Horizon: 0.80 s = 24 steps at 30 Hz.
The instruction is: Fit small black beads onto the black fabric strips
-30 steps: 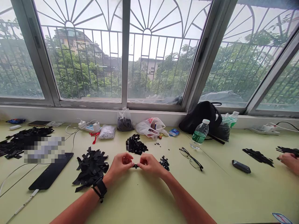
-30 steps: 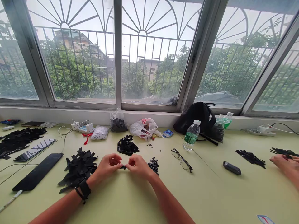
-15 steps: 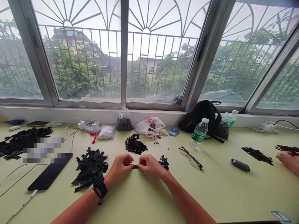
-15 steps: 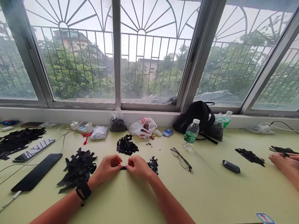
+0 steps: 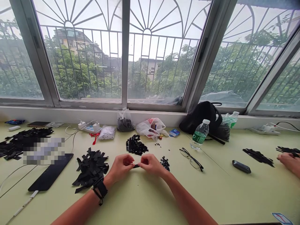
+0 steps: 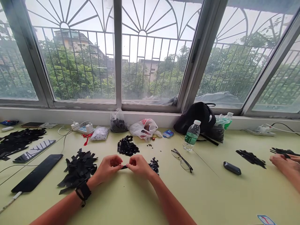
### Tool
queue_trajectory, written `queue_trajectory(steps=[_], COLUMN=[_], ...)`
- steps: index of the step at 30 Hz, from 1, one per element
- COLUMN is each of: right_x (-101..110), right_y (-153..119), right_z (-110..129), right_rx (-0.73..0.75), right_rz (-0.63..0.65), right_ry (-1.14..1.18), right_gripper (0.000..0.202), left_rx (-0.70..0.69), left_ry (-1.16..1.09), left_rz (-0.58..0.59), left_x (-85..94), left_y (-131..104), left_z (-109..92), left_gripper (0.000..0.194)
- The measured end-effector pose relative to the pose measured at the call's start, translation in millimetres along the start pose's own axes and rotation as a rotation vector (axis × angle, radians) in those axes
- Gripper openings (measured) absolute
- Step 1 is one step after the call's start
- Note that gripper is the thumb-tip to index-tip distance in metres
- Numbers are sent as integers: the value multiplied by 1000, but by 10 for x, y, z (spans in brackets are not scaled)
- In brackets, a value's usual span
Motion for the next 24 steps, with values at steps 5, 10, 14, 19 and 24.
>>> queue_trajectory(steps=[5,10,14,19,24], right_x=[91,126,127,124,114], right_y=[26,38,37,33,35], right_z=[88,131,152,167,143], right_rx=[-11,-6,-11,-6,8], right_rz=[-60,-87,-76,-47,-22], right_ry=[196,275,268,261,259], right_gripper=[40,46,50,49,43], left_rx=[78,131,138,158,163], left_ry=[-145,-273,-289,-229,-237], left_rz=[108,352,378,313,282], left_x=[11,-83,-101,-111,-129], left_y=[-10,-128,-177,-138,-96], left_z=[-34,-186,-250,-160,-86], left_gripper=[40,50,52,47,46])
Point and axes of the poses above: each hand's wrist, its own y-axis towards the middle knuckle, its own x-axis out of the back of the hand, z = x × y, the point moved 4 cm from there along y, towards the middle knuckle, and after that the axes turned 15 degrees about x, right-handed, at the moved point
